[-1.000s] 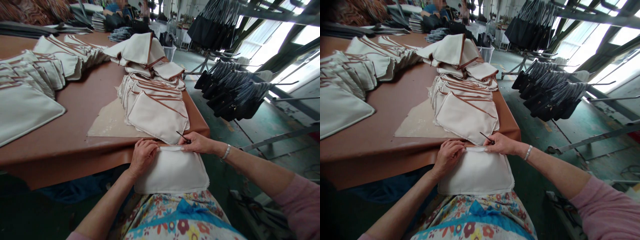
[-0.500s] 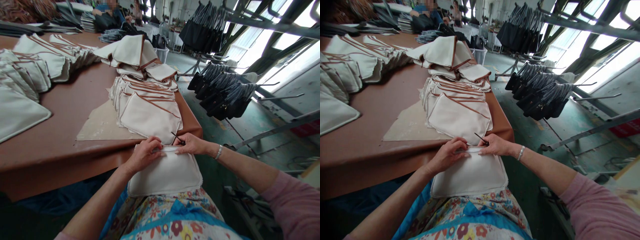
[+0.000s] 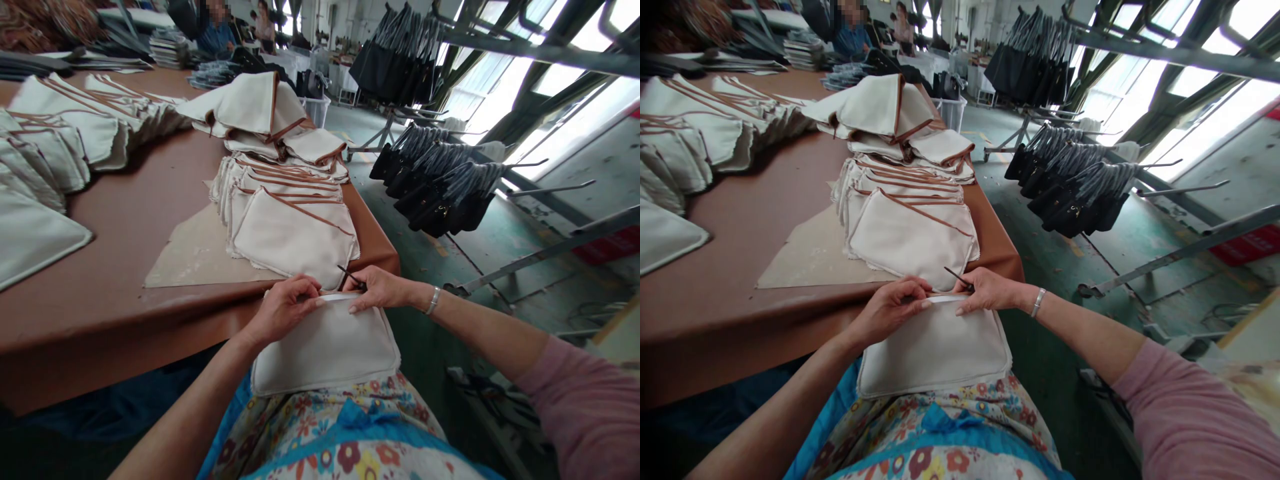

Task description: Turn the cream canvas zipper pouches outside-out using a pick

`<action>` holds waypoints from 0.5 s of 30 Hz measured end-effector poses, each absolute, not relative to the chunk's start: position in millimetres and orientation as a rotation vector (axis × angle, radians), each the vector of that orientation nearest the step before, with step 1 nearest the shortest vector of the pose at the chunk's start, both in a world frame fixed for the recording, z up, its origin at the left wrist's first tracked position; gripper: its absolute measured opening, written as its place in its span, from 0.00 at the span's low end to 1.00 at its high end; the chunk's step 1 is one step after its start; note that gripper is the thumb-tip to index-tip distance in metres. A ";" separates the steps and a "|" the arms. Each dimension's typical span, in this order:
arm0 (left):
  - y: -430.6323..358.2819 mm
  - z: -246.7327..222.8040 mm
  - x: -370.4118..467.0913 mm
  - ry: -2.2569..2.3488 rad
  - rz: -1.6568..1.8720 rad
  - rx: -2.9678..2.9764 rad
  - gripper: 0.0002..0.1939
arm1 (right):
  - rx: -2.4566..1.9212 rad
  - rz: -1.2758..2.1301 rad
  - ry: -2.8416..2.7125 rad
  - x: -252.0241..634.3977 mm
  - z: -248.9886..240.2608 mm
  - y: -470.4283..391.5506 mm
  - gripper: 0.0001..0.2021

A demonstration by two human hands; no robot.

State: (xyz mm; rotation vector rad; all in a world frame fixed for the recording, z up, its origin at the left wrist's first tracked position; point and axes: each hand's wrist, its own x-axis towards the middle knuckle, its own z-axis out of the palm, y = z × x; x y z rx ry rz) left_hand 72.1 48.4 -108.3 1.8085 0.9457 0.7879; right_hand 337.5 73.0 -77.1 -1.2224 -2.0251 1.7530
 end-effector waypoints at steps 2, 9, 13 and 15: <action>49.0 -107.7 72.1 0.957 0.797 1.776 0.13 | -1.224 1.742 -2.034 337.4 -76.4 72.2 0.25; 45.1 -108.8 73.8 1.081 0.776 1.791 0.11 | -1.234 1.770 -2.014 337.7 -70.8 65.6 0.24; 42.4 -103.4 76.8 1.128 0.752 1.857 0.10 | -1.322 1.818 -1.950 336.7 -67.7 62.8 0.26; 40.9 -99.7 79.2 1.162 0.734 1.910 0.10 | -1.317 1.786 -1.992 334.6 -67.8 62.4 0.23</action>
